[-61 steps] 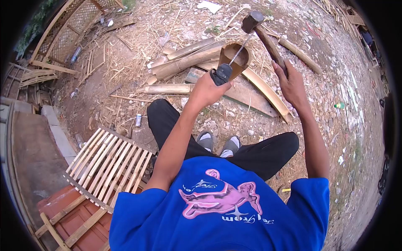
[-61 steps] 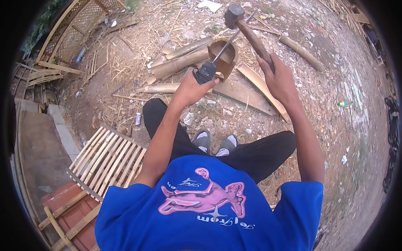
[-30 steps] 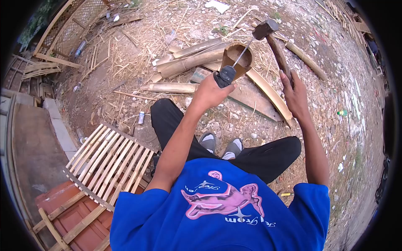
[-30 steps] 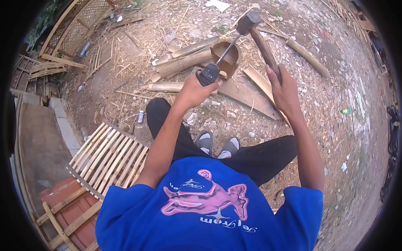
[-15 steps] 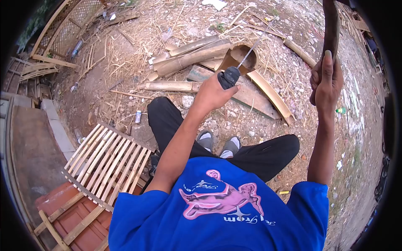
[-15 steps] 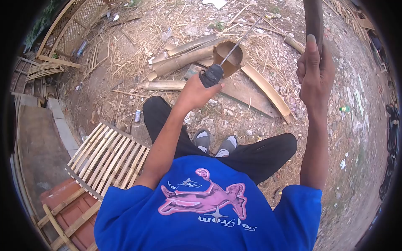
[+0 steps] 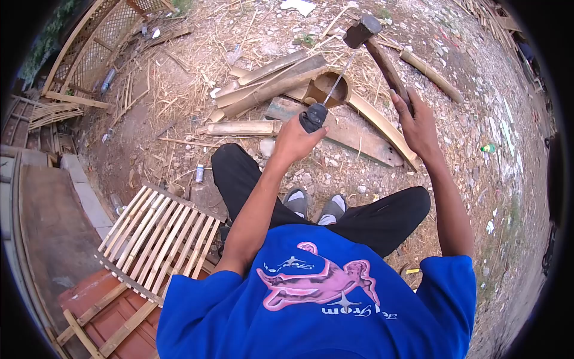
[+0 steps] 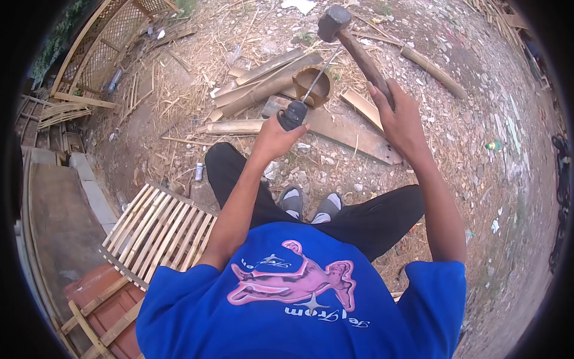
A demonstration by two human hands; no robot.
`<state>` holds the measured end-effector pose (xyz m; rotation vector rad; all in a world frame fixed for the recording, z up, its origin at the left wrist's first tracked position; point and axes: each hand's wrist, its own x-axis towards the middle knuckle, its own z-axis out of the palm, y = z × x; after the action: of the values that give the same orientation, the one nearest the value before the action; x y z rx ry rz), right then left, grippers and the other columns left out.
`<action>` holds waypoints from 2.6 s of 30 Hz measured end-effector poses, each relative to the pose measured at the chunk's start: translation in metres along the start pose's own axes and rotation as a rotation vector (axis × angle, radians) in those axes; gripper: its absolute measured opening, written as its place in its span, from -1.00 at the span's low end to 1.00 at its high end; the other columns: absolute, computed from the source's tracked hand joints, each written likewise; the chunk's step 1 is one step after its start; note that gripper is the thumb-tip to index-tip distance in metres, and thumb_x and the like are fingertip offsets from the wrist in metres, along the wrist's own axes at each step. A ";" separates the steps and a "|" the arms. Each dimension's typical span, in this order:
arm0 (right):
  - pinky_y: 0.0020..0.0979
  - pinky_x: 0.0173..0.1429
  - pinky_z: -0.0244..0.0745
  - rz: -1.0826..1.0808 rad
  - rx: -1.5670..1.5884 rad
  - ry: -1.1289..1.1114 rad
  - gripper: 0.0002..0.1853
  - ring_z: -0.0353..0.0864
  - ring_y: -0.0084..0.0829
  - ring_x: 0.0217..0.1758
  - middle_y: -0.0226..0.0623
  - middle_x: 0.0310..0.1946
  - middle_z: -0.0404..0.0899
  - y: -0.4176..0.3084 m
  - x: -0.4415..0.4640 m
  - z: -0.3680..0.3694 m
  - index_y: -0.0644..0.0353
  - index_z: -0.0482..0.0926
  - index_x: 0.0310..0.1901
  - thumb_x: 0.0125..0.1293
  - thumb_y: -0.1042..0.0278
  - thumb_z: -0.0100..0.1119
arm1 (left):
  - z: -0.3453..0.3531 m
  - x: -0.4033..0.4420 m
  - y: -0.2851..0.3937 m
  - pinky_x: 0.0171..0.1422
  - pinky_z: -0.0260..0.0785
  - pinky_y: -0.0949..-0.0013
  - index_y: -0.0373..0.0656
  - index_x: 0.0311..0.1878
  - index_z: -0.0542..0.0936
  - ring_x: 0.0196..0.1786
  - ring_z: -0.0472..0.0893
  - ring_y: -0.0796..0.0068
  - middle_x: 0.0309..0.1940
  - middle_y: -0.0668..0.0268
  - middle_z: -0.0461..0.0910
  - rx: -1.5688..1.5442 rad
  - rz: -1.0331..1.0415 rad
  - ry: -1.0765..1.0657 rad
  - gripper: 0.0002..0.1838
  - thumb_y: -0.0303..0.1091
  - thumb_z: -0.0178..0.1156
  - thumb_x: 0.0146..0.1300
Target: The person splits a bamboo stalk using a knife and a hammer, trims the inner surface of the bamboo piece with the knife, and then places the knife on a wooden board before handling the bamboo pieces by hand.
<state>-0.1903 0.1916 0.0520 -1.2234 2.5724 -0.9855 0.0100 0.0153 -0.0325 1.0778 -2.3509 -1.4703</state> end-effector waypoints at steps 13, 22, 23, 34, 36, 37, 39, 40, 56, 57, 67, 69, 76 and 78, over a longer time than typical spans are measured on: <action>-0.31 -0.27 0.37 0.154 0.228 0.063 -0.41 0.43 -0.42 -0.43 -0.18 -0.51 0.49 0.000 -0.029 -0.023 0.36 0.52 -0.03 0.45 -0.18 0.07 | -0.056 -0.005 0.071 -0.52 0.26 0.40 -0.16 -0.35 0.51 -0.64 0.38 0.61 -0.63 0.47 0.41 -0.321 0.021 -0.196 -0.61 -0.07 0.44 0.17; -0.34 -0.32 0.37 0.121 0.058 0.103 -0.44 0.45 -0.44 -0.46 -0.21 -0.52 0.46 0.029 -0.046 -0.017 0.35 0.52 -0.05 0.47 -0.16 0.07 | -0.012 -0.004 0.074 -0.15 0.37 0.33 -0.20 -0.26 0.54 -0.35 0.47 0.49 -0.47 0.37 0.54 -0.144 0.054 -0.279 -0.60 -0.06 0.43 0.15; -0.38 -0.36 0.34 0.100 0.035 0.131 -0.45 0.41 -0.52 -0.48 -0.33 -0.55 0.41 0.034 -0.045 -0.016 0.32 0.51 -0.08 0.47 -0.17 0.07 | -0.011 -0.003 0.074 -0.19 0.37 0.34 -0.20 -0.26 0.54 -0.37 0.47 0.51 -0.48 0.38 0.53 -0.137 0.052 -0.257 -0.60 -0.06 0.43 0.15; -0.49 -0.41 0.25 -0.005 0.407 0.270 -0.51 0.33 -0.67 -0.51 -0.52 -0.57 0.30 -0.009 -0.015 -0.096 0.20 0.54 -0.02 0.48 -0.16 0.05 | -0.009 0.002 0.067 -0.46 0.26 0.39 -0.17 -0.33 0.53 -0.57 0.37 0.63 -0.60 0.48 0.43 -0.196 0.024 -0.247 -0.61 -0.05 0.43 0.17; -0.35 -0.36 0.32 0.053 0.283 0.222 -0.48 0.40 -0.54 -0.47 -0.40 -0.56 0.37 0.003 -0.016 -0.072 0.24 0.52 -0.06 0.49 -0.17 0.02 | -0.010 -0.001 0.069 -0.46 0.26 0.39 -0.16 -0.34 0.53 -0.56 0.37 0.63 -0.60 0.48 0.43 -0.175 0.002 -0.243 -0.62 -0.06 0.43 0.17; -0.29 -0.33 0.34 0.075 0.202 0.196 -0.47 0.43 -0.47 -0.47 -0.34 -0.56 0.40 0.010 -0.018 -0.054 0.26 0.51 -0.07 0.50 -0.17 0.00 | -0.011 -0.001 0.070 -0.46 0.25 0.39 -0.16 -0.35 0.53 -0.56 0.36 0.63 -0.60 0.48 0.43 -0.165 -0.003 -0.238 -0.63 -0.07 0.42 0.18; -0.15 -0.23 0.35 0.074 -0.134 -0.018 -0.44 0.48 -0.22 -0.41 -0.08 -0.50 0.49 0.036 -0.020 -0.028 0.31 0.49 -0.07 0.49 -0.18 -0.02 | -0.010 -0.005 0.069 -0.45 0.25 0.39 -0.16 -0.37 0.52 -0.56 0.36 0.62 -0.60 0.48 0.43 -0.211 -0.046 -0.264 -0.63 -0.07 0.42 0.17; -0.14 -0.22 0.35 0.112 -0.115 -0.008 -0.44 0.48 -0.18 -0.40 -0.03 -0.48 0.50 0.037 -0.021 -0.033 0.32 0.49 -0.08 0.49 -0.17 -0.01 | -0.009 -0.002 0.072 -0.45 0.25 0.38 -0.16 -0.37 0.52 -0.56 0.36 0.62 -0.61 0.47 0.43 -0.234 -0.056 -0.279 -0.63 -0.08 0.42 0.17; -0.21 -0.16 0.37 0.101 -0.086 -0.081 -0.41 0.47 -0.26 -0.33 -0.06 -0.39 0.53 0.015 -0.011 -0.044 0.29 0.52 0.05 0.47 -0.21 0.01 | 0.007 0.017 0.048 -0.60 0.21 0.44 -0.14 -0.39 0.52 -0.70 0.37 0.66 -0.70 0.47 0.41 -0.208 0.142 -0.212 -0.67 -0.13 0.41 0.21; -0.25 -0.18 0.36 0.074 -0.022 -0.019 -0.39 0.44 -0.33 -0.34 -0.16 -0.44 0.49 -0.006 -0.010 -0.055 0.28 0.53 0.05 0.46 -0.25 0.00 | 0.008 0.015 0.044 -0.60 0.21 0.44 -0.15 -0.40 0.52 -0.71 0.37 0.66 -0.70 0.48 0.40 -0.228 0.164 -0.210 -0.67 -0.13 0.41 0.21; -0.26 -0.33 0.36 -0.023 -0.311 -0.019 -0.47 0.50 -0.38 -0.47 -0.25 -0.57 0.46 0.029 -0.016 -0.023 0.29 0.49 -0.16 0.48 -0.16 0.04 | 0.005 0.010 0.047 -0.61 0.15 0.43 -0.14 -0.42 0.49 -0.72 0.32 0.66 -0.72 0.51 0.35 -0.211 0.093 -0.239 -0.68 -0.17 0.39 0.22; -0.16 -0.18 0.36 0.115 -0.193 -0.119 -0.41 0.52 -0.24 -0.36 -0.08 -0.50 0.50 0.015 -0.009 -0.037 0.32 0.48 -0.10 0.46 -0.22 0.02 | 0.016 0.016 0.039 -0.60 0.15 0.43 -0.13 -0.43 0.47 -0.71 0.31 0.67 -0.72 0.51 0.34 -0.209 0.194 -0.169 -0.67 -0.16 0.38 0.22; -0.61 -0.57 0.07 -0.073 0.265 0.196 -0.52 0.19 -0.78 -0.61 -0.63 -0.60 0.25 -0.038 0.005 -0.096 0.19 0.57 -0.09 0.45 -0.17 0.11 | 0.009 0.017 0.044 -0.03 0.46 0.25 -0.24 -0.12 0.60 -0.22 0.64 0.25 -0.33 0.12 0.67 -0.119 0.071 -0.236 -0.57 -0.07 0.41 0.14; -0.61 -0.60 0.05 -0.101 0.412 0.238 -0.55 0.17 -0.79 -0.64 -0.63 -0.61 0.25 -0.011 0.009 -0.080 0.20 0.55 -0.08 0.48 -0.12 0.09 | 0.009 0.017 0.044 -0.03 0.46 0.25 -0.25 -0.12 0.61 -0.23 0.65 0.26 -0.33 0.13 0.67 -0.145 0.060 -0.233 -0.57 -0.08 0.41 0.14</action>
<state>-0.2189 0.2205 0.1225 -1.1861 2.3075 -1.6714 -0.0282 0.0217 -0.0043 0.8337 -2.3546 -1.7989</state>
